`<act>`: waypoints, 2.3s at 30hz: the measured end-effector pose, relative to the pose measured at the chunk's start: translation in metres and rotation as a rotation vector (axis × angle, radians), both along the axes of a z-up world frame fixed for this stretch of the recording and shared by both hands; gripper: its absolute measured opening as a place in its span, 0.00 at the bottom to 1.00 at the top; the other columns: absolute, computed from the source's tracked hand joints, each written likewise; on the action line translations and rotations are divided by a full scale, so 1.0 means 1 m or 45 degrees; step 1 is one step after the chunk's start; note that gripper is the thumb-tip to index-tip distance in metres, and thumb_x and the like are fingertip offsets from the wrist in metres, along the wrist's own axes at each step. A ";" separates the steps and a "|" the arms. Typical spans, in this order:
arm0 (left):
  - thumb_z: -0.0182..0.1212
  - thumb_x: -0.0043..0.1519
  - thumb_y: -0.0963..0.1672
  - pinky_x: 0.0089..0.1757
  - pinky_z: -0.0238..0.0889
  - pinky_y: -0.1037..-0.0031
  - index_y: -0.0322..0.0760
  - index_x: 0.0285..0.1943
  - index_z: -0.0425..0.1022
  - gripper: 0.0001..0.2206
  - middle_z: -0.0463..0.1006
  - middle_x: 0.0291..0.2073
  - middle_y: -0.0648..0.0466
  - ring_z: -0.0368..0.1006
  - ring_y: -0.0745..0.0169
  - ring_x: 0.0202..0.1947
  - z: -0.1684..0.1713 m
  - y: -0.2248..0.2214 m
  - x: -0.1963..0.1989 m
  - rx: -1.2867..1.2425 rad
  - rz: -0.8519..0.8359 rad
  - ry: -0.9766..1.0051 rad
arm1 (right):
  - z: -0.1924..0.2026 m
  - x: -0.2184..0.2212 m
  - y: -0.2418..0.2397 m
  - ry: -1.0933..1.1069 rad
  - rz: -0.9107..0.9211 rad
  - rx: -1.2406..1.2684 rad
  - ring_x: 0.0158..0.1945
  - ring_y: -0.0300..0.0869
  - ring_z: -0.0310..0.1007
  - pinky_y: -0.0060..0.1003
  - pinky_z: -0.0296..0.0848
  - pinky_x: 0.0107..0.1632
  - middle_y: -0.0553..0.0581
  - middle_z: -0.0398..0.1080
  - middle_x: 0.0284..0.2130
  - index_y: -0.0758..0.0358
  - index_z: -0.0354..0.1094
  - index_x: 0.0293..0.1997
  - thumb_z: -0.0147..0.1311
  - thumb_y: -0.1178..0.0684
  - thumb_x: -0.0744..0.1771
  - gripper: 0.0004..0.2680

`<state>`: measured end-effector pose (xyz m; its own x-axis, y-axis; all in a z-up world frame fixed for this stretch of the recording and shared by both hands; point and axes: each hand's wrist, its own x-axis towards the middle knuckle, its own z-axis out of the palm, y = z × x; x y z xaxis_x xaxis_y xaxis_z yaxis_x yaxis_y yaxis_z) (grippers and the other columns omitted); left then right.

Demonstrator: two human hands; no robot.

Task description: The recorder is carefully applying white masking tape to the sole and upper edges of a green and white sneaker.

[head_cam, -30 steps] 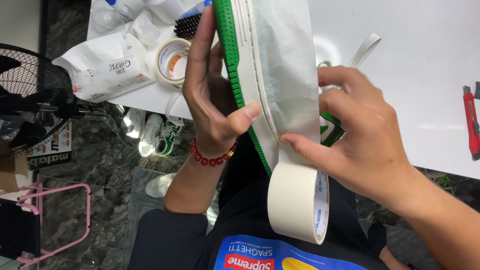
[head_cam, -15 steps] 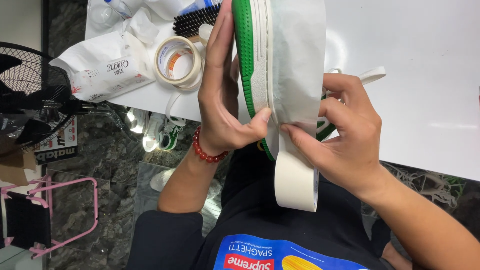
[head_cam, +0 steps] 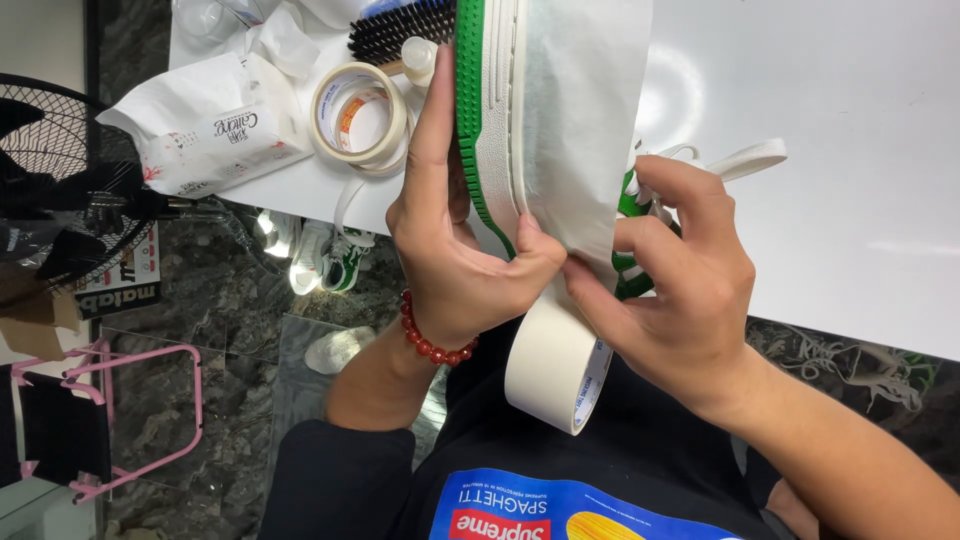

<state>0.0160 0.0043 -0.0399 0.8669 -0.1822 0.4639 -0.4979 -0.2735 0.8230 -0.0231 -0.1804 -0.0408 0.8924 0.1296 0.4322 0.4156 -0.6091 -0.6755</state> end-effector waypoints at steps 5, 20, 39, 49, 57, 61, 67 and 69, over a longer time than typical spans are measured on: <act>0.63 0.60 0.35 0.64 0.70 0.76 0.31 0.81 0.39 0.41 0.63 0.71 0.41 0.70 0.61 0.66 -0.002 -0.002 -0.009 0.000 0.048 -0.024 | 0.000 -0.003 0.003 -0.015 -0.010 -0.003 0.53 0.47 0.70 0.37 0.72 0.47 0.62 0.66 0.56 0.63 0.71 0.40 0.73 0.58 0.61 0.11; 0.66 0.56 0.36 0.70 0.61 0.64 0.33 0.77 0.54 0.37 0.57 0.73 0.36 0.58 0.43 0.74 0.004 -0.001 -0.009 0.221 0.134 -0.233 | 0.003 -0.005 0.005 -0.053 -0.025 -0.016 0.48 0.44 0.68 0.35 0.70 0.45 0.59 0.67 0.56 0.60 0.73 0.40 0.76 0.56 0.62 0.12; 0.63 0.59 0.36 0.69 0.68 0.66 0.36 0.77 0.56 0.35 0.59 0.71 0.34 0.64 0.43 0.72 0.006 -0.002 -0.009 0.250 0.134 -0.273 | -0.001 -0.007 -0.002 -0.056 -0.004 0.005 0.51 0.45 0.70 0.35 0.72 0.45 0.60 0.67 0.56 0.62 0.72 0.39 0.74 0.57 0.61 0.11; 0.63 0.61 0.37 0.64 0.71 0.66 0.29 0.74 0.56 0.31 0.63 0.70 0.32 0.69 0.40 0.68 0.013 -0.006 -0.008 0.369 0.252 -0.392 | -0.002 -0.006 -0.002 -0.053 -0.006 0.006 0.50 0.45 0.70 0.35 0.72 0.43 0.60 0.66 0.56 0.62 0.71 0.37 0.74 0.58 0.60 0.11; 0.65 0.60 0.38 0.54 0.78 0.74 0.25 0.71 0.58 0.30 0.72 0.63 0.42 0.81 0.52 0.54 0.027 -0.006 -0.010 0.389 0.404 -0.474 | 0.000 -0.012 0.000 -0.084 0.004 -0.024 0.52 0.48 0.69 0.39 0.72 0.48 0.60 0.66 0.56 0.62 0.72 0.38 0.73 0.59 0.59 0.12; 0.66 0.60 0.38 0.54 0.78 0.74 0.28 0.71 0.59 0.30 0.74 0.59 0.44 0.81 0.53 0.53 0.046 -0.007 -0.012 0.412 0.467 -0.470 | 0.004 -0.013 0.002 -0.109 0.009 -0.044 0.51 0.49 0.68 0.40 0.70 0.48 0.61 0.66 0.55 0.61 0.72 0.38 0.73 0.60 0.58 0.12; 0.65 0.57 0.38 0.50 0.77 0.73 0.28 0.68 0.64 0.28 0.77 0.54 0.43 0.82 0.51 0.49 0.070 0.000 -0.014 0.567 0.532 -0.462 | 0.002 -0.020 0.007 -0.194 0.052 -0.064 0.52 0.52 0.67 0.44 0.66 0.51 0.63 0.66 0.54 0.62 0.70 0.40 0.74 0.59 0.57 0.14; 0.65 0.57 0.38 0.48 0.77 0.72 0.29 0.66 0.67 0.26 0.79 0.51 0.45 0.82 0.52 0.47 0.073 0.004 -0.016 0.617 0.502 -0.429 | 0.001 -0.022 0.009 -0.244 0.045 -0.085 0.52 0.52 0.68 0.44 0.65 0.52 0.62 0.66 0.53 0.61 0.70 0.40 0.75 0.59 0.57 0.15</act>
<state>-0.0003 0.0078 0.0327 0.7345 -0.1383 0.6644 -0.4926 -0.7821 0.3817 -0.0452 -0.1714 -0.0397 0.7892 0.1936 0.5828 0.5544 -0.6327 -0.5407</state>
